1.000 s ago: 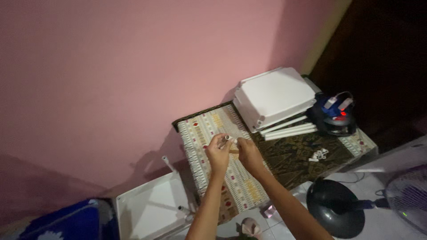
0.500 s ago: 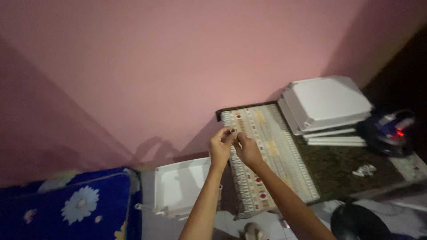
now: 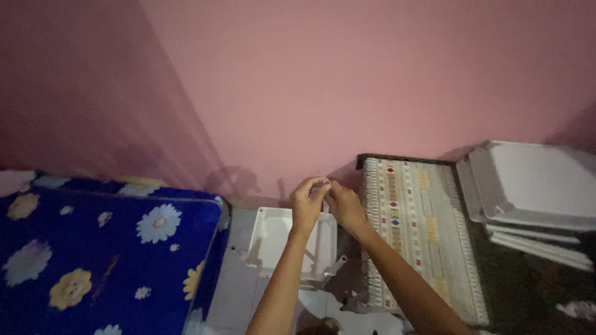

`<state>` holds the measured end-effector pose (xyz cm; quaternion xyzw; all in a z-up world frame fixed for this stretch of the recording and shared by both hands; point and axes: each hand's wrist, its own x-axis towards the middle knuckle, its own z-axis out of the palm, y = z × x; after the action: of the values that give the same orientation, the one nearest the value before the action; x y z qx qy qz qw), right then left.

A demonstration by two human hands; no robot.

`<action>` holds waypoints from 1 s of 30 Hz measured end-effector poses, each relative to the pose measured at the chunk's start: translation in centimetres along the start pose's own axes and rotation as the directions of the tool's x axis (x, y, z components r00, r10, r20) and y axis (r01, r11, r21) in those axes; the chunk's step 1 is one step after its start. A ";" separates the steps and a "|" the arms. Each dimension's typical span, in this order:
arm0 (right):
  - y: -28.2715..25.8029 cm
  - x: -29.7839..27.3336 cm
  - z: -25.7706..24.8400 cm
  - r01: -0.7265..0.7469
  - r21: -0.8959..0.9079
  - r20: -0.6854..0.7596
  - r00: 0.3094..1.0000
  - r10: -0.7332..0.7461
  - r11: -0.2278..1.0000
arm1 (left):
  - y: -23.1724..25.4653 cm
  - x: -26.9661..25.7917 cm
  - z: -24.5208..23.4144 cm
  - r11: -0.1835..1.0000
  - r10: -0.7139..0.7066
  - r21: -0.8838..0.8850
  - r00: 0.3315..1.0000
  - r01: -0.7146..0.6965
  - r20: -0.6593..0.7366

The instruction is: The person assembles a white plastic storage shelf by inserting vertical poles into the corners of the base and stacking additional trays on top. The person handles the trays and poles by hand, securing them into place.

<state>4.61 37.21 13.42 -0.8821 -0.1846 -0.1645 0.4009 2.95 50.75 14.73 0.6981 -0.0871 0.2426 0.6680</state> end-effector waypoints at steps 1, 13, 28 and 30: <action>-0.4 0.4 0.5 0.044 0.052 0.001 0.999 -0.044 0.998 | -0.2 0.0 -0.6 0.999 0.001 0.041 1.000 0.000 -0.020; -3.0 2.5 6.5 0.023 0.276 0.215 0.973 -0.085 0.961 | -3.0 -0.1 -6.9 0.968 -0.240 0.024 0.952 0.249 -0.189; -2.8 6.0 18.4 0.044 0.167 0.222 0.972 -0.081 0.985 | -9.3 4.2 -15.5 0.906 -0.411 0.055 0.902 0.421 -0.129; -2.7 6.4 19.9 0.103 0.254 0.183 0.971 -0.152 0.962 | -10.4 4.8 -16.7 0.903 -0.408 0.098 0.906 0.419 -0.109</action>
<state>11.81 55.39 5.52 -0.8247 -0.2995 -0.0765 0.4736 8.01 68.91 7.45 0.7283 0.1066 0.1299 0.6643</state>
